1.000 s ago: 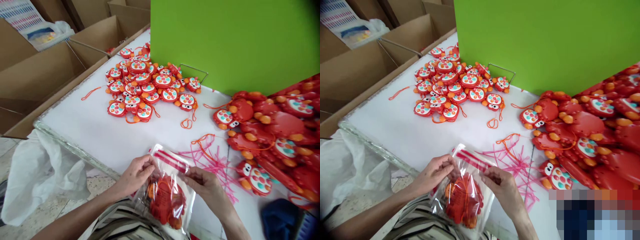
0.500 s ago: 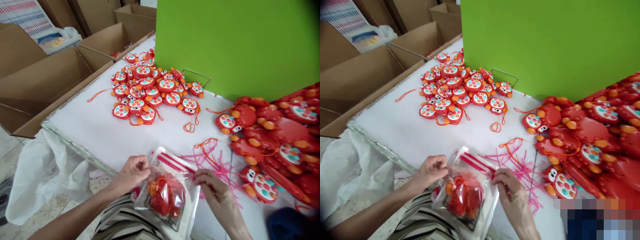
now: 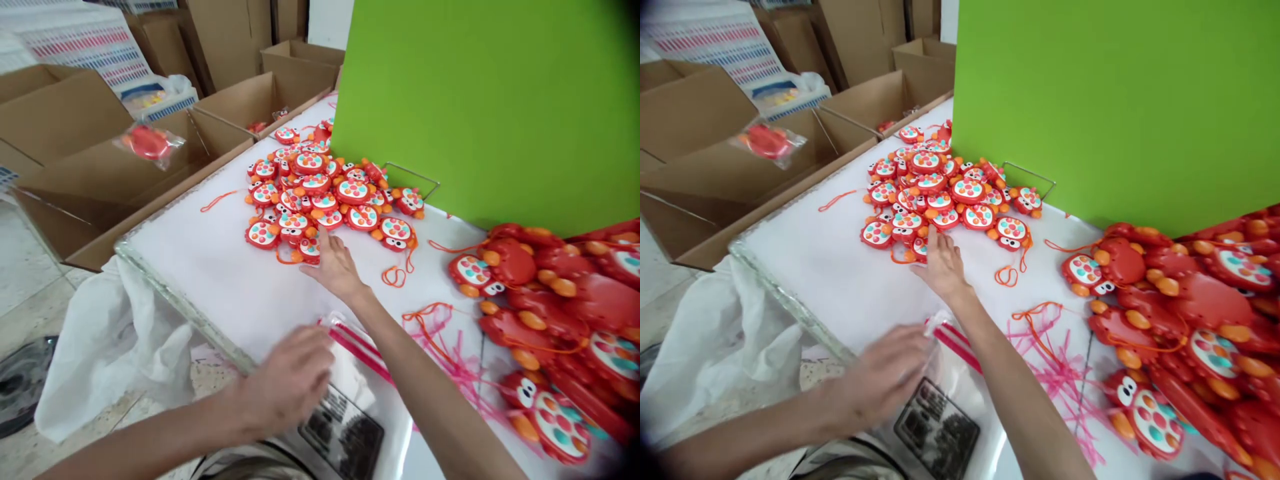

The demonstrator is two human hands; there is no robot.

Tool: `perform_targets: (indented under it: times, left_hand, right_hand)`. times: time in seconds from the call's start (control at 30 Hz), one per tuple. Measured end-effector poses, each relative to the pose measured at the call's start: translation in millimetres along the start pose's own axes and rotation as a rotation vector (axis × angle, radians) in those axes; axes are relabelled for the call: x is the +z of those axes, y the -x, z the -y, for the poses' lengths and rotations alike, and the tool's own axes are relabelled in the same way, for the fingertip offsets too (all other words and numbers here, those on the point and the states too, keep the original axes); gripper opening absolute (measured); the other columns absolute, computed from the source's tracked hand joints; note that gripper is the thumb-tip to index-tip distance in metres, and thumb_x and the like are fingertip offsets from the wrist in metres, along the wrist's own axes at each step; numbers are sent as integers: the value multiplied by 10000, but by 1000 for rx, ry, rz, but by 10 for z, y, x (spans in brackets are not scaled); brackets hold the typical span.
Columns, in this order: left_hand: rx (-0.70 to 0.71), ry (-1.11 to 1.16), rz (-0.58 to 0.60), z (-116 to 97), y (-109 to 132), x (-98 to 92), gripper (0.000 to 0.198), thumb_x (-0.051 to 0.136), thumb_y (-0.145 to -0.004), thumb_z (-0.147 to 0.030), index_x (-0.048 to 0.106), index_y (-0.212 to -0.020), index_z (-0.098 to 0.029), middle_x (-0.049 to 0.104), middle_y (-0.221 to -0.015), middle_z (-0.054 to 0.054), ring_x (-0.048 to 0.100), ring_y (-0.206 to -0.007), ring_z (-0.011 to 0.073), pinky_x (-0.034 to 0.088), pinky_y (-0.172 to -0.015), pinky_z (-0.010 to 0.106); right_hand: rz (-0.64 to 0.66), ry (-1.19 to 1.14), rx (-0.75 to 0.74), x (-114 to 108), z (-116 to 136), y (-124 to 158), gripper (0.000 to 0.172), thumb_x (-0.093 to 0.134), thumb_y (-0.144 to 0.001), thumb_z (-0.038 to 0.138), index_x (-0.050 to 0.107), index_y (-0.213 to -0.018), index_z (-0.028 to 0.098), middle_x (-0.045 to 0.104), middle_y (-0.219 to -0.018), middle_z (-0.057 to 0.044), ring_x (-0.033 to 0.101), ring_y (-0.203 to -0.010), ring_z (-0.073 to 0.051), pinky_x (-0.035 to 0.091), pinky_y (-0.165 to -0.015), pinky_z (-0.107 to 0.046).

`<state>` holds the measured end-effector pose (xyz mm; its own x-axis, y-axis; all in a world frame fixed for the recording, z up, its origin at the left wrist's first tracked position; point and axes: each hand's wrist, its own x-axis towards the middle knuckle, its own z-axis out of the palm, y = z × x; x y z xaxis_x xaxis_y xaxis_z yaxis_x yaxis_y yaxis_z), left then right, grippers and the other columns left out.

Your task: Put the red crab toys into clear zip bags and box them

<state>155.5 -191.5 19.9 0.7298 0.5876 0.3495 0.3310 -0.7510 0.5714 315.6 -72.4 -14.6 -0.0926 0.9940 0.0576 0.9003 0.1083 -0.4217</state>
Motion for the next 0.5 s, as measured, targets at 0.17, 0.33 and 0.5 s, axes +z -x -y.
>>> perform_targets:
  times: [0.17, 0.33, 0.5]
  left_hand:
    - [157, -227, 232, -199, 8, 650, 260, 472, -908, -253, 567, -1067, -70, 579, -1221, 145, 482, -1164, 273, 395, -977, 407]
    - [208, -248, 390, -211, -108, 579, 228, 525, -856, -198, 551, -1034, -58, 590, -1013, 145, 532, -936, 245, 410, -832, 390]
    - [198, -256, 454, -206, -124, 546, 233, 564, -814, -208, 542, -1005, -78, 561, -914, 108, 504, -830, 230, 396, -739, 371]
  right_hand:
    - [9, -21, -64, 100, -43, -130, 779, 673, -695, 227, 340, -1385, 91, 439, -1373, -220, 349, -1278, -370, 329, -995, -548]
    - [-12, -127, -34, -140, -381, 285, 616, 606, -633, 125, 524, -1243, 129, 581, -1220, -169, 498, -1151, -329, 376, -978, -466]
    - [-80, -325, 259, -398, -811, 668, 366, 536, -749, 346, 608, -992, 82, 688, -779, -111, 653, -672, -245, 534, -625, -378]
